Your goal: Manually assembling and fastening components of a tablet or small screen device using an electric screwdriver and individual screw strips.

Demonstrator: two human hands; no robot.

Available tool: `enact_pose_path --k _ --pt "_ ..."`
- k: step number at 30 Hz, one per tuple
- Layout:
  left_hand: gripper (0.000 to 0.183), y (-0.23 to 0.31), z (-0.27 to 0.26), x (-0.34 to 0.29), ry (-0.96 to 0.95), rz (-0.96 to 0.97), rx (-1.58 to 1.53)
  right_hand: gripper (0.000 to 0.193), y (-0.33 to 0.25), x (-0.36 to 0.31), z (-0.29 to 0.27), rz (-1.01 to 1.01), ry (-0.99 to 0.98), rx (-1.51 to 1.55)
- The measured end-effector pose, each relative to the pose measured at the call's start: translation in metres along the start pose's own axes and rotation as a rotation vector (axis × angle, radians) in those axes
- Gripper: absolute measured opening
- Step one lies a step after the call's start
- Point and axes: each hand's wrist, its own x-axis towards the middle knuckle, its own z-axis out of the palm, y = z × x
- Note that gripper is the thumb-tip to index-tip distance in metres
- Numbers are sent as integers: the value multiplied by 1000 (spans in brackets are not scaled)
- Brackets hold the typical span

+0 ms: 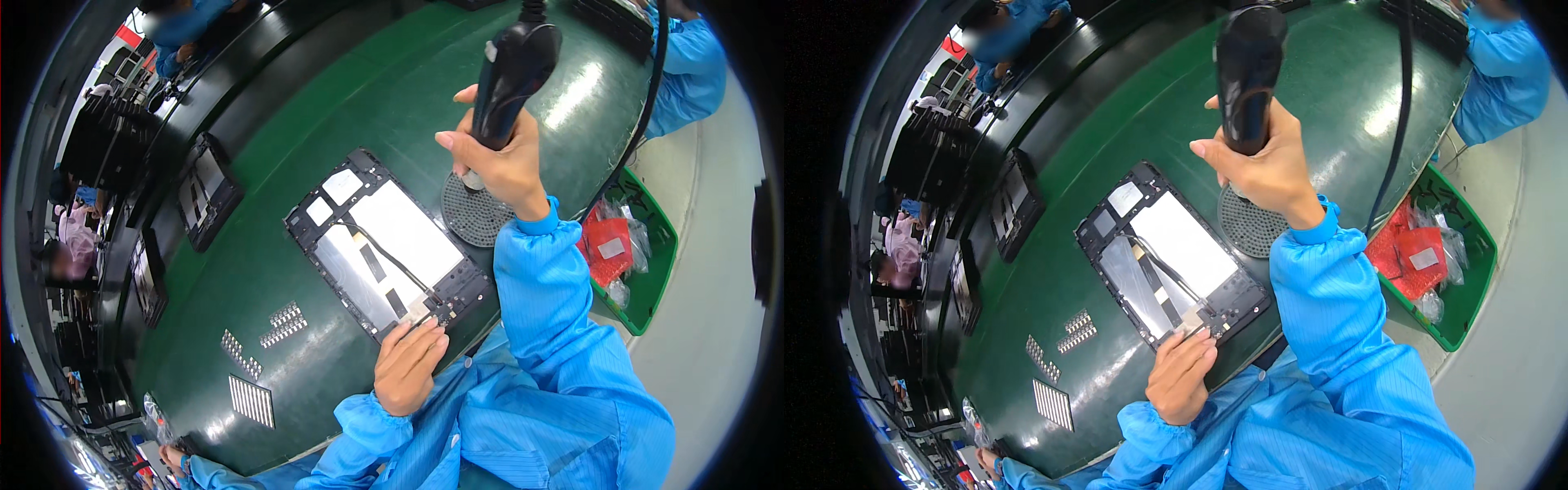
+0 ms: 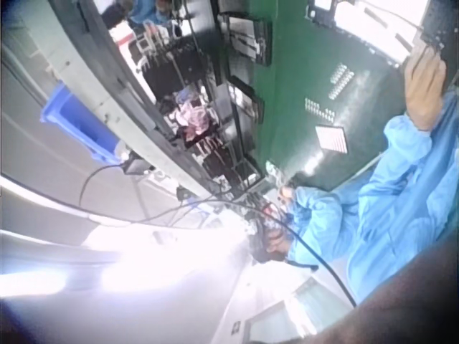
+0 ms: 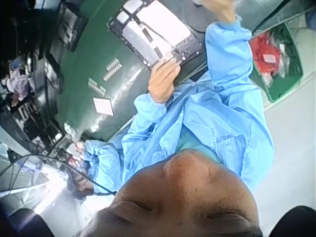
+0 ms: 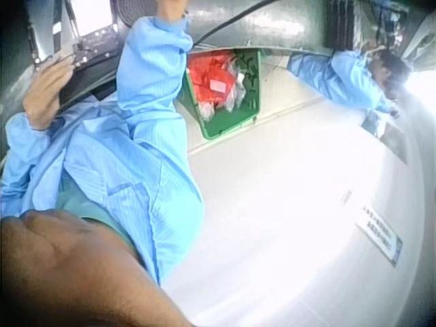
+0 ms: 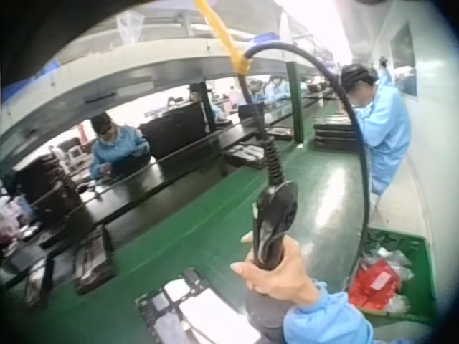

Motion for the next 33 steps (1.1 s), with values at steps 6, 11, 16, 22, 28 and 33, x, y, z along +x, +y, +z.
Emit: enact_pose_path --k 6,11,16,22,28,33 --pt "22 4 1 14 143 -118 -123 38 3 -2 -1 1 -4 -22" --pt "22 -3 -23 15 149 -130 7 38 2 -2 4 15 -25 4" --pt "22 -19 -49 9 278 -397 145 43 3 -6 5 5 12 -47" --pt "13 -63 -63 12 488 -883 -471 44 -37 -13 27 -115 6 22" --pt "14 -91 -67 32 406 -832 -524 49 -58 -32 86 -144 -224 226" --pt "13 -109 -62 39 387 -780 -466 44 -58 -35 127 -96 -313 276"
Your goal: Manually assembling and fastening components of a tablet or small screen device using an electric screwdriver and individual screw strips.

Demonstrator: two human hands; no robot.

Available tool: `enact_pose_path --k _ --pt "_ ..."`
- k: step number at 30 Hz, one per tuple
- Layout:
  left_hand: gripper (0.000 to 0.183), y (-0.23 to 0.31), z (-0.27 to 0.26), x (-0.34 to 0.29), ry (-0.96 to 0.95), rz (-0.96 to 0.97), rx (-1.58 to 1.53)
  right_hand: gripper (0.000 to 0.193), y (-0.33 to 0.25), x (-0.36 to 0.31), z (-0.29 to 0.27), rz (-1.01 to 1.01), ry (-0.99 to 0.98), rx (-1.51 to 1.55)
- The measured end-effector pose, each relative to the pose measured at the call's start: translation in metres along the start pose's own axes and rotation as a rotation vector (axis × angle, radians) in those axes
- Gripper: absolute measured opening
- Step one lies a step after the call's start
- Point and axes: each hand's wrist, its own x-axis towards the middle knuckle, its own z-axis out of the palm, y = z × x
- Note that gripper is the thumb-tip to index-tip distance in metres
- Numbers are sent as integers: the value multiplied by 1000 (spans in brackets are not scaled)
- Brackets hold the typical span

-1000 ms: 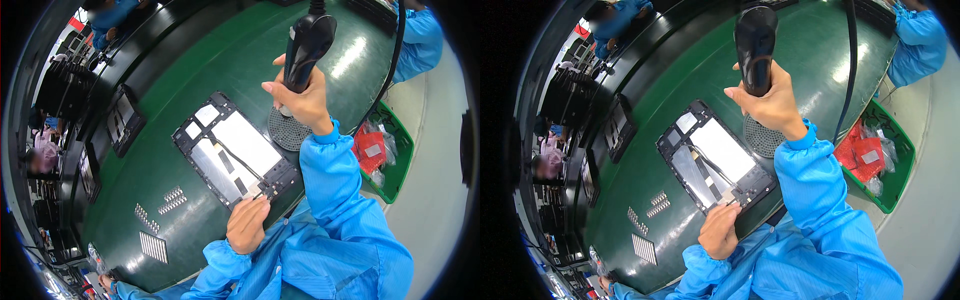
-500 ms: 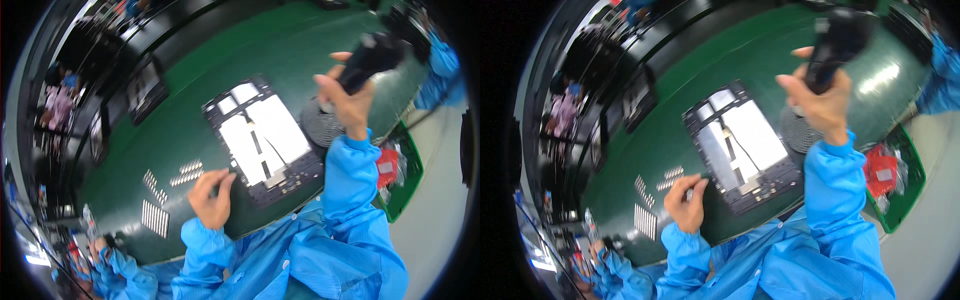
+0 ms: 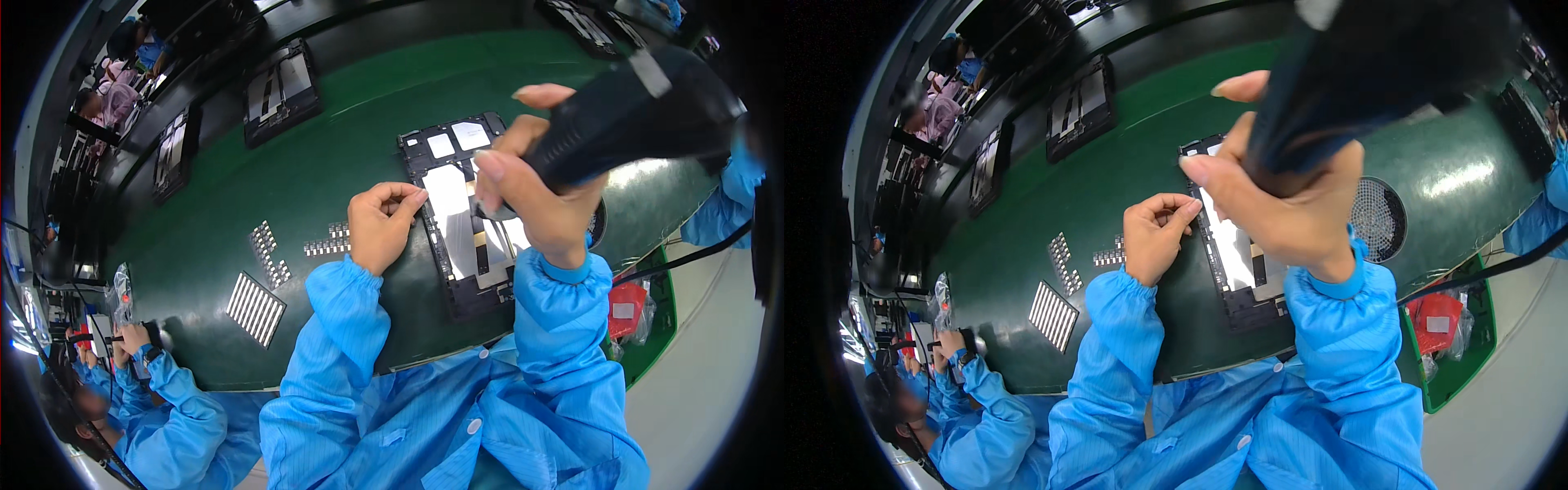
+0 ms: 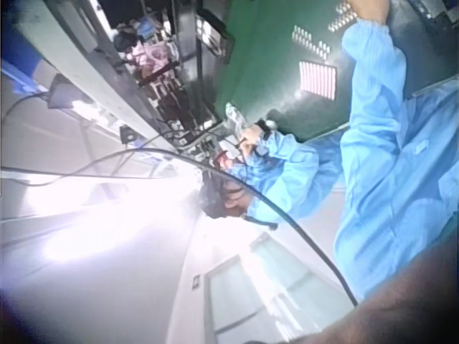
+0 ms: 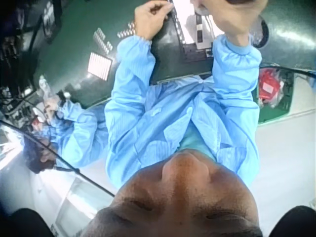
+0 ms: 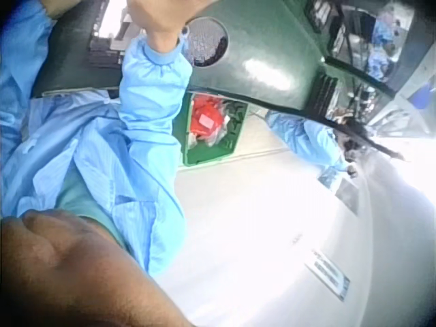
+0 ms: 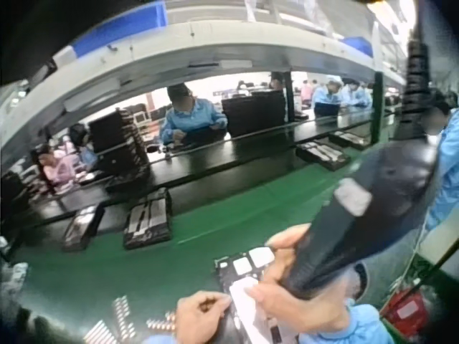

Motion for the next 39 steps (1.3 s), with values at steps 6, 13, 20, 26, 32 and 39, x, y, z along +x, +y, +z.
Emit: enact_pose_path --k 6,13,20,26,32,39 --pt "13 -10 2 10 46 77 2 45 34 12 30 58 -79 -69" --pt "9 7 -11 19 -110 -186 -46 43 66 11 40 107 -93 -92" --pt "7 8 -12 22 -132 -237 -13 41 72 10 41 103 -100 -151" --pt "5 8 -13 21 -126 -253 -50 40 70 8 43 138 -85 -147" --pt "6 7 -11 21 -123 -258 -53 35 77 6 41 127 -38 -98" --pt "7 8 -12 23 -132 -231 -34 38 79 3 38 22 -181 -206"
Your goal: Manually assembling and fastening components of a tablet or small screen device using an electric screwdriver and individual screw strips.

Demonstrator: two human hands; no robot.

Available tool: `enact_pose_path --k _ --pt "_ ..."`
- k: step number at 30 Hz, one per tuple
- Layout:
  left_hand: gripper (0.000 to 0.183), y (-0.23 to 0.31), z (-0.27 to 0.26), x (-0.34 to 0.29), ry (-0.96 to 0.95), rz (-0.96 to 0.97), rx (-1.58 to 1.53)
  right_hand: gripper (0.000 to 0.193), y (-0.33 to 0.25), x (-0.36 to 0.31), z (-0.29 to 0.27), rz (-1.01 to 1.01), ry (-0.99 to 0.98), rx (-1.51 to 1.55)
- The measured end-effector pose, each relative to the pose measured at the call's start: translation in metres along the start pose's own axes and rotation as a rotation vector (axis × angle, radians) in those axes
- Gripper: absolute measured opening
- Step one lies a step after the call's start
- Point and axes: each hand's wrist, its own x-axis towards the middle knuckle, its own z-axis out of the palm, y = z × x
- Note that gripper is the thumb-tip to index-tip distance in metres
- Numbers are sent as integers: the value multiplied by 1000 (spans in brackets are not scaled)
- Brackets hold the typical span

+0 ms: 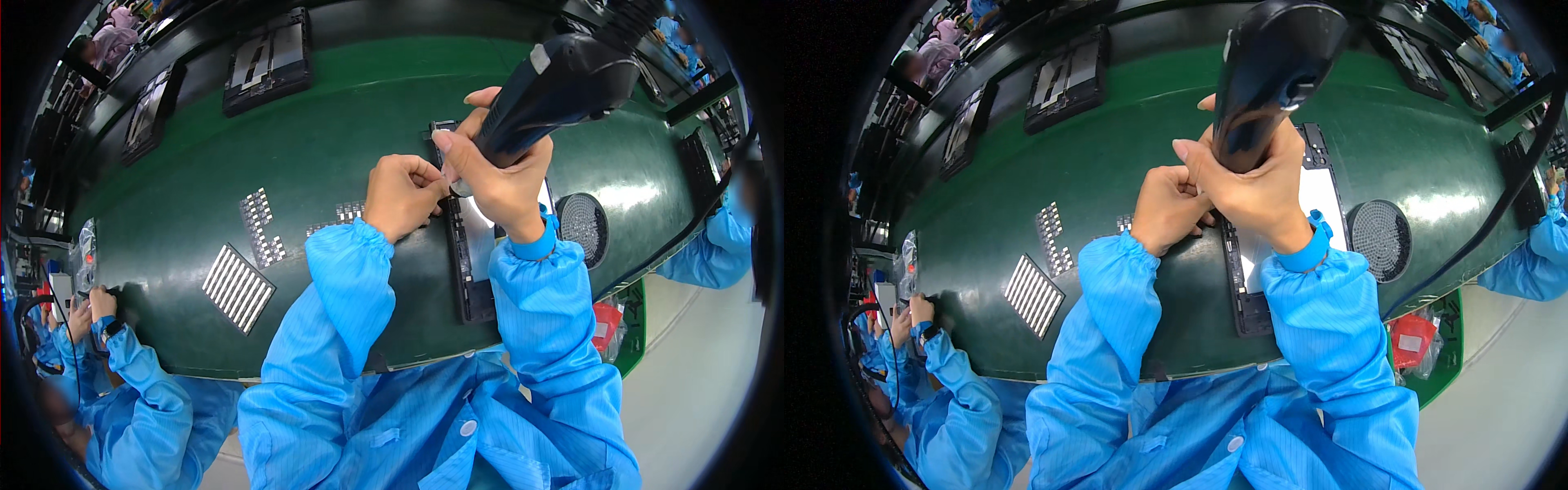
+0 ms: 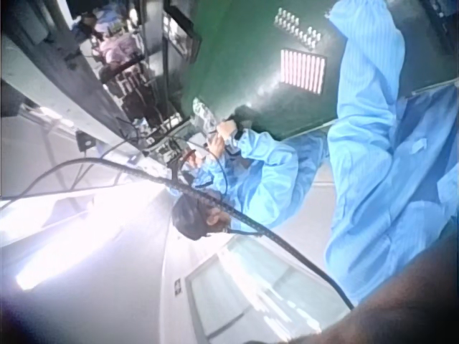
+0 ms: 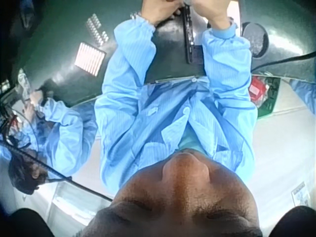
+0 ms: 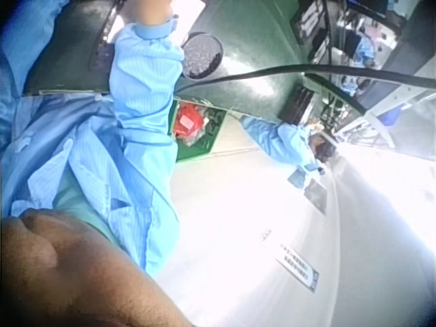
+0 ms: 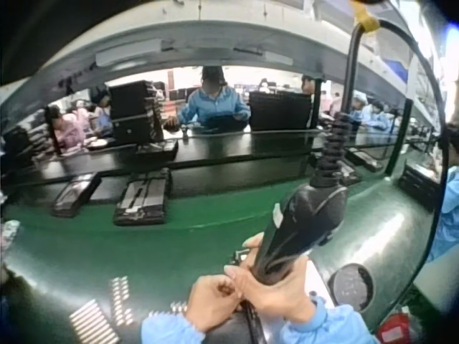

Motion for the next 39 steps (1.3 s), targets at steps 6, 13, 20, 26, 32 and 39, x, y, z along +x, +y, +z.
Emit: enact_pose_path --k 6,13,20,26,32,39 --pt "10 1 -3 -2 13 -3 11 38 -2 -2 6 11 11 22" --pt "11 9 -45 -22 126 209 44 34 -16 -1 3 75 176 149" --pt "32 -4 -84 -73 293 280 706 40 -38 6 -42 -118 310 166" --pt "40 -12 -87 -73 272 236 826 41 -62 -15 -106 -102 397 68" --pt "29 -4 -90 -58 173 133 546 37 -46 -46 -158 30 485 1" --pt "13 -2 -93 -44 48 35 329 38 -34 -51 -162 94 526 -15"
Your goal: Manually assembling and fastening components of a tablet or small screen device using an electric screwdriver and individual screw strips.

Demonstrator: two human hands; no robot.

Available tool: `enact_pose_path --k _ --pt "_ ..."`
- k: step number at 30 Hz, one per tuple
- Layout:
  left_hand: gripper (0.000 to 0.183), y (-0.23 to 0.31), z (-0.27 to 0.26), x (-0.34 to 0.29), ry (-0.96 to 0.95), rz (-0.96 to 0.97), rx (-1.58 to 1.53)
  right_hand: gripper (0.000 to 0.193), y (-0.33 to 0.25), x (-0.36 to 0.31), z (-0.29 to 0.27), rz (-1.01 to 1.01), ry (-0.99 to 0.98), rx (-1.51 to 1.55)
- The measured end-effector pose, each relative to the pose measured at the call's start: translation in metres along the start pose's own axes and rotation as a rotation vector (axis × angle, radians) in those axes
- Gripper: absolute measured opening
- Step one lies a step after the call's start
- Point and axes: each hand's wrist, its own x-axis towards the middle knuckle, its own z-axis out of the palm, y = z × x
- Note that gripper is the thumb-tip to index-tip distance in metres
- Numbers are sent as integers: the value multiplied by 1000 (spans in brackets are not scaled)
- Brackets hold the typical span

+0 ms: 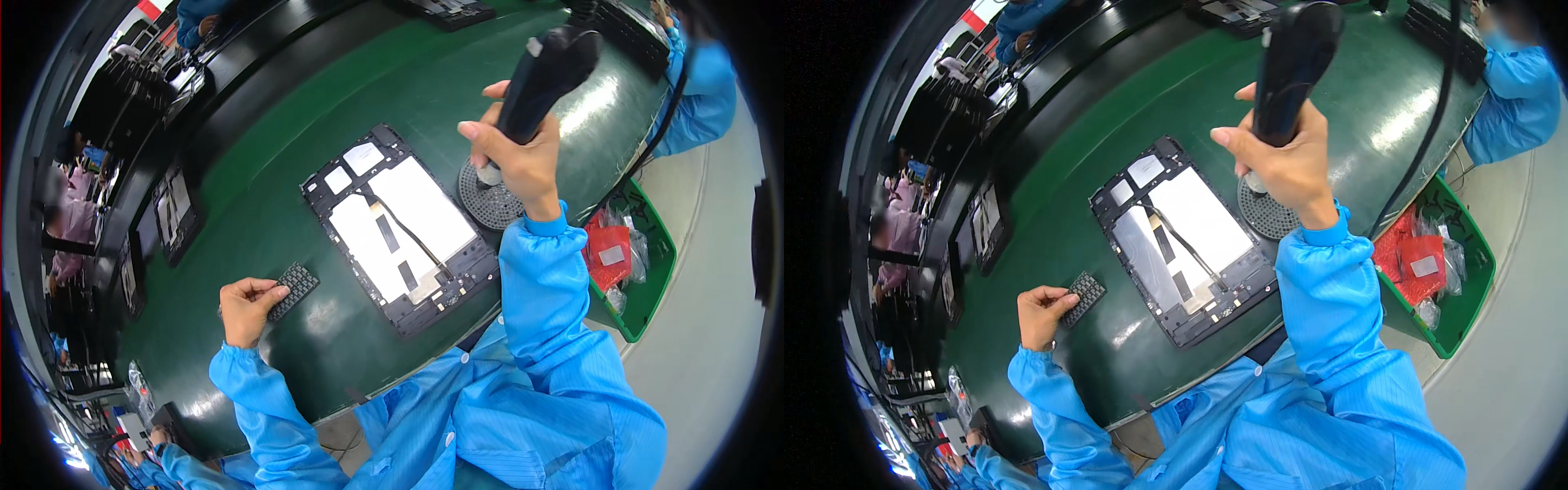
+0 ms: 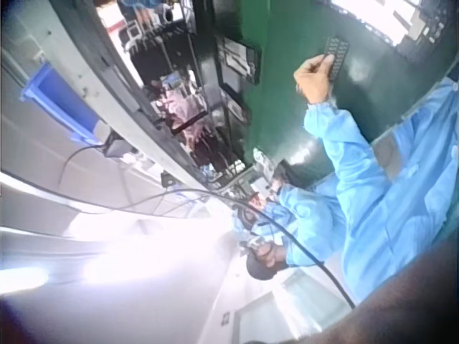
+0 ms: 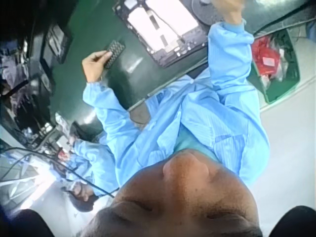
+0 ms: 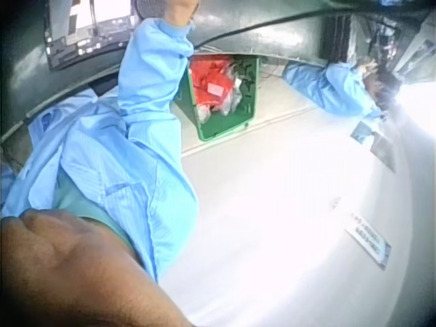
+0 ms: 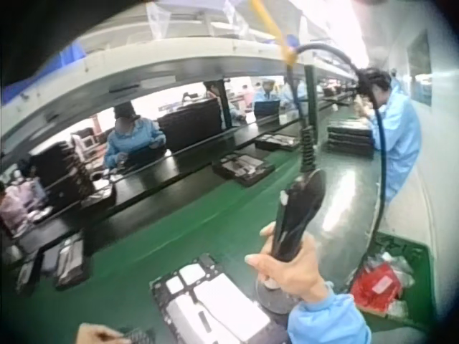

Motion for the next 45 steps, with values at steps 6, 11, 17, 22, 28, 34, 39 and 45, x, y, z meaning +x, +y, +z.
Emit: enact_pose_path --k 6,11,17,22,28,34,39,45 --pt "13 1 14 -3 153 11 320 40 7 1 -1 15 -38 -59" --pt "14 -8 13 -7 160 69 282 38 11 1 3 44 -31 -42" --pt "14 -1 11 -9 105 -32 54 36 13 -2 3 16 -52 -73" --pt "13 -6 9 -9 186 -41 53 36 12 -2 6 27 -43 -70" --pt "17 -2 21 -16 425 153 31 36 11 0 2 33 -44 -52" --pt "12 9 67 -42 309 415 222 38 12 -1 9 66 -62 -32" --pt "13 22 106 -47 205 456 260 36 -9 -4 12 22 17 -97" --pt "17 17 115 -45 173 628 223 42 -41 -13 72 -117 -197 228"
